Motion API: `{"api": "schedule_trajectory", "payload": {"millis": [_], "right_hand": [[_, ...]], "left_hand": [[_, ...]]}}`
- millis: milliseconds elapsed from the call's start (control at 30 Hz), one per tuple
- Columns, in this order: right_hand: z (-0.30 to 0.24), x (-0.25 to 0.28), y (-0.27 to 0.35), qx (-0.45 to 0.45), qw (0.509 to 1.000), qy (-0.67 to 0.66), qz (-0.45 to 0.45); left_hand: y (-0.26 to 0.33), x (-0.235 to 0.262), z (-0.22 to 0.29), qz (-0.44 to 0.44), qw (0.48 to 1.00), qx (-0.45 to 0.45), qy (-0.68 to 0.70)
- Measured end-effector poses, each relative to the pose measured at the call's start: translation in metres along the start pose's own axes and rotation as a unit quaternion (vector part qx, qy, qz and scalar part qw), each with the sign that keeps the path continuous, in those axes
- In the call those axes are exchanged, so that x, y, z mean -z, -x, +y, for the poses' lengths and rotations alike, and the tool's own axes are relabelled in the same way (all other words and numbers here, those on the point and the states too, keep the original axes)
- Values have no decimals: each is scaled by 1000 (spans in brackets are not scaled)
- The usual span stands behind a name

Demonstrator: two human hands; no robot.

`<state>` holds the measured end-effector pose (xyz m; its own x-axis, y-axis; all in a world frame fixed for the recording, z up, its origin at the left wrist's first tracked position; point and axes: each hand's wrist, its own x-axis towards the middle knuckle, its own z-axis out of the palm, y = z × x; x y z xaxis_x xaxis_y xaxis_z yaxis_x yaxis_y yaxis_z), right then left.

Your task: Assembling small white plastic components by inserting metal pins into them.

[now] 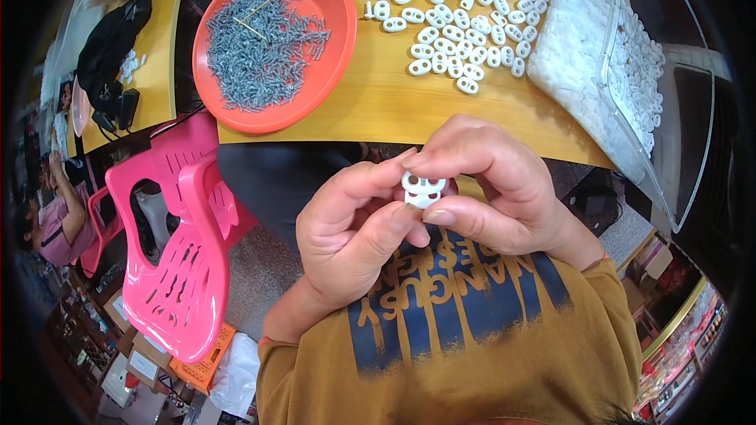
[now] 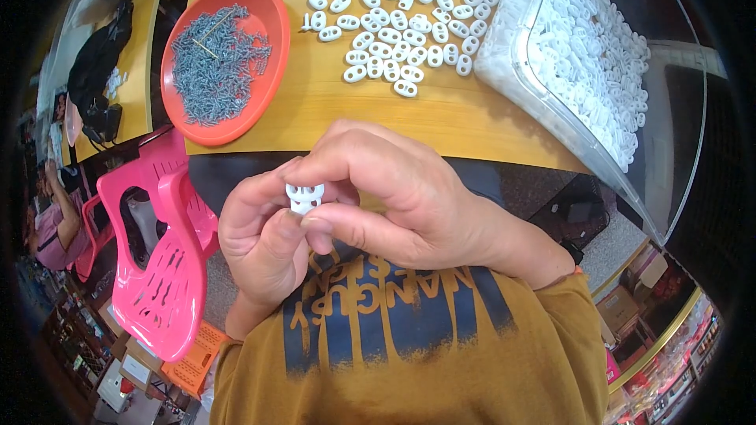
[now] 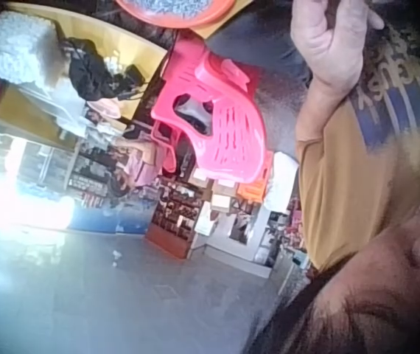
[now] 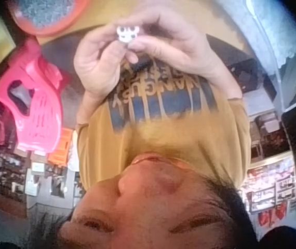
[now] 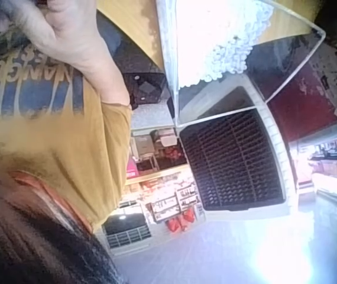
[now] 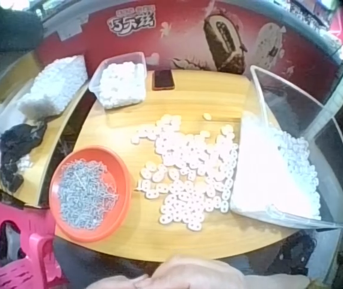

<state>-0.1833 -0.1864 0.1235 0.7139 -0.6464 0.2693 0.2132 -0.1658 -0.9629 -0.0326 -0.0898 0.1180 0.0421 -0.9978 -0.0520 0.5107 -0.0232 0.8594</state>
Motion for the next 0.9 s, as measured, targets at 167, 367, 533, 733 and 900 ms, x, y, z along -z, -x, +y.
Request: {"api": "schedule_trajectory", "payload": {"millis": [167, 367, 533, 733, 900], "right_hand": [[-1, 2, 4, -26, 999, -2, -34], [5, -3, 7, -10, 999, -30, -17], [7, -5, 8, 6, 999, -23, -27], [9, -6, 5, 44, 998, -4, -35], [9, -14, 2, 67, 998, -12, 13]], "left_hand": [[1, -5, -2, 19, 999, -16, 26], [4, -8, -4, 36, 999, -10, 31], [6, -12, -3, 50, 998, -10, 36], [6, -13, -1, 38, 999, -21, 32], [6, -12, -5, 34, 998, -36, 39]]}}
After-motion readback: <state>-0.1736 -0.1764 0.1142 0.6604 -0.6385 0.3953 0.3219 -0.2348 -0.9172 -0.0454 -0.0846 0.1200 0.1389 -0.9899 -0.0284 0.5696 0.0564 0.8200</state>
